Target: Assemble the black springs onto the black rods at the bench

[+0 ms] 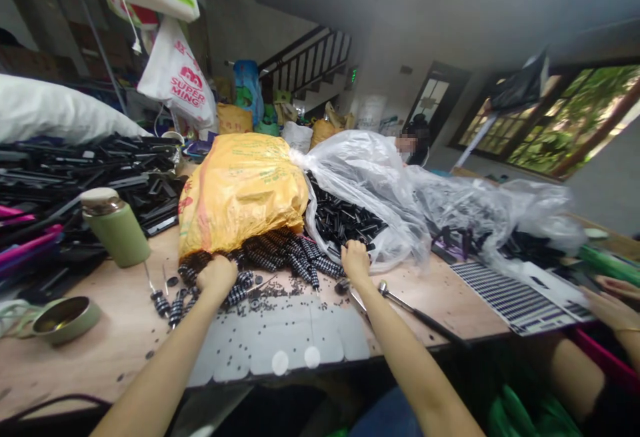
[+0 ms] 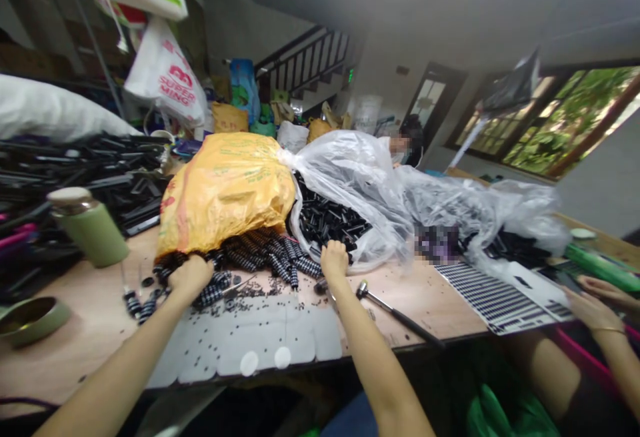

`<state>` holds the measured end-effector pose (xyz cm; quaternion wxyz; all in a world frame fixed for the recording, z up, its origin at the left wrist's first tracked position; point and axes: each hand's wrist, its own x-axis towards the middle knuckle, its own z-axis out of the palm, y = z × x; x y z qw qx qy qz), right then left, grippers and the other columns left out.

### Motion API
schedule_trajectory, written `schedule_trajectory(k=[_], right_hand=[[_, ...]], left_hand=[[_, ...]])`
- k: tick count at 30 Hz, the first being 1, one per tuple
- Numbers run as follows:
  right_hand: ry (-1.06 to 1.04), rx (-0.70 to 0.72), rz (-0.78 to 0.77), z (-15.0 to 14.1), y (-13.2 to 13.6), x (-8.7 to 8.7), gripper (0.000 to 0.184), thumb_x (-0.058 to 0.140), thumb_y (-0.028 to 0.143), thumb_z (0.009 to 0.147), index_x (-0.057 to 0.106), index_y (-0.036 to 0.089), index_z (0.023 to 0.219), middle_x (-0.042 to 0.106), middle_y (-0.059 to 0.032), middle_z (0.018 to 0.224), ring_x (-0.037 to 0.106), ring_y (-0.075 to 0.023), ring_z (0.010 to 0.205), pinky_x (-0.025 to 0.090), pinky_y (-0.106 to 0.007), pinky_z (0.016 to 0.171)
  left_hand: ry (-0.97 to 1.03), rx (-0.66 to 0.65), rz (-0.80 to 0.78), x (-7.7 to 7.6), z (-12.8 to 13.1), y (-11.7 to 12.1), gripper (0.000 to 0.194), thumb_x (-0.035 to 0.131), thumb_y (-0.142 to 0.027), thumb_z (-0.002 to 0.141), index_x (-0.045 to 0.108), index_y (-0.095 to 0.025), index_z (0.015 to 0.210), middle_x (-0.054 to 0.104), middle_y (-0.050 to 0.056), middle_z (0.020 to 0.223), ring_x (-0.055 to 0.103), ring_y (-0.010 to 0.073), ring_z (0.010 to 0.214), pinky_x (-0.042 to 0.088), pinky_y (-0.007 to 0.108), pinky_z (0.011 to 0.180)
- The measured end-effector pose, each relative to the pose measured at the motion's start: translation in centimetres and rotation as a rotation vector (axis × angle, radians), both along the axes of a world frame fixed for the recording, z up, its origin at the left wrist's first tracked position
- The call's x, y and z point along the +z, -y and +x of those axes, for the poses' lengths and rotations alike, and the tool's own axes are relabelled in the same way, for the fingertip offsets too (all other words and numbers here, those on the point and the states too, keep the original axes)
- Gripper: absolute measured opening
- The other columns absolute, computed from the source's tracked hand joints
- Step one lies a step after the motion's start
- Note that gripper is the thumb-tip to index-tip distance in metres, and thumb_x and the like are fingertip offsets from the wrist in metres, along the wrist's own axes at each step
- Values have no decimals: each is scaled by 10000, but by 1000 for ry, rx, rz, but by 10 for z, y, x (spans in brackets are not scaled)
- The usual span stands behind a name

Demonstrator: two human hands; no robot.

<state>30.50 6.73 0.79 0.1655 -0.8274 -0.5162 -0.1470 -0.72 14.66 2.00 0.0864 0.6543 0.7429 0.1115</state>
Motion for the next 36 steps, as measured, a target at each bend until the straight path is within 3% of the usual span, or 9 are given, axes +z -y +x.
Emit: schedule_trajectory(k=[6,9,13,17,20,24,26,31,36], right_hand=[[-46,34,91,8,-35,-3,180,451,86,789,627,100,755,583,-124,794,558,-190,785,433,-262,646],[-23,164,204,-2,-12,-4,231,404,116,831,625,113,897,587,-124,893,568,-191,831,459,-287,691],[19,508,276,-37,36,-16,251,404,175,865,627,192,978,615,-69,918,581,-148,876,468,-262,785],[20,779,335,-76,80,-24,242,453,159,842,630,239,986,636,-35,855,592,-132,840,480,-257,772],[-122,835,390,-90,100,-12,357,480,132,799,545,233,1135,586,-73,1052,536,-176,1015,462,-329,850],[-317,871,101,-97,109,7,896,698,356,606,243,190,1361,281,-135,1388,264,-279,1280,316,-453,1014],[-358,884,17,-101,108,9,1051,738,369,534,153,174,1384,268,-146,1393,238,-283,1291,273,-457,1039],[-513,856,31,-111,109,4,1087,728,290,520,84,152,1385,244,-150,1395,193,-275,1308,222,-448,1066],[-671,961,37,-119,124,15,1075,750,309,511,112,187,1367,251,-124,1389,242,-250,1291,261,-398,1057]], left_hand=[[160,-158,113,-10,-2,18,372,417,-262,766,516,-51,1056,614,200,962,598,295,913,447,368,766],[751,-225,149,-10,2,43,402,426,-297,765,484,-118,1120,612,95,872,609,195,716,477,304,670],[1452,-198,-297,-2,31,90,369,557,-408,698,529,-158,969,572,7,713,467,79,446,335,183,366],[1461,-350,-694,5,58,121,320,700,-382,584,518,-134,672,457,-58,473,352,30,363,206,137,329],[1440,-332,-546,1,62,128,302,714,-343,561,505,-148,656,420,-85,422,334,31,342,221,143,329],[1345,-336,-418,-4,59,130,268,705,-322,563,512,-151,635,424,-82,399,346,45,328,241,158,324],[1342,-347,-405,-4,59,132,271,702,-331,568,505,-150,617,415,-83,394,347,44,328,240,156,322],[1618,-325,-500,-1,56,135,381,596,-475,674,538,-146,858,480,-65,527,387,40,360,258,139,317],[1654,-336,-582,-1,53,135,401,513,-482,736,526,-168,986,394,-97,434,310,44,299,187,129,277]])
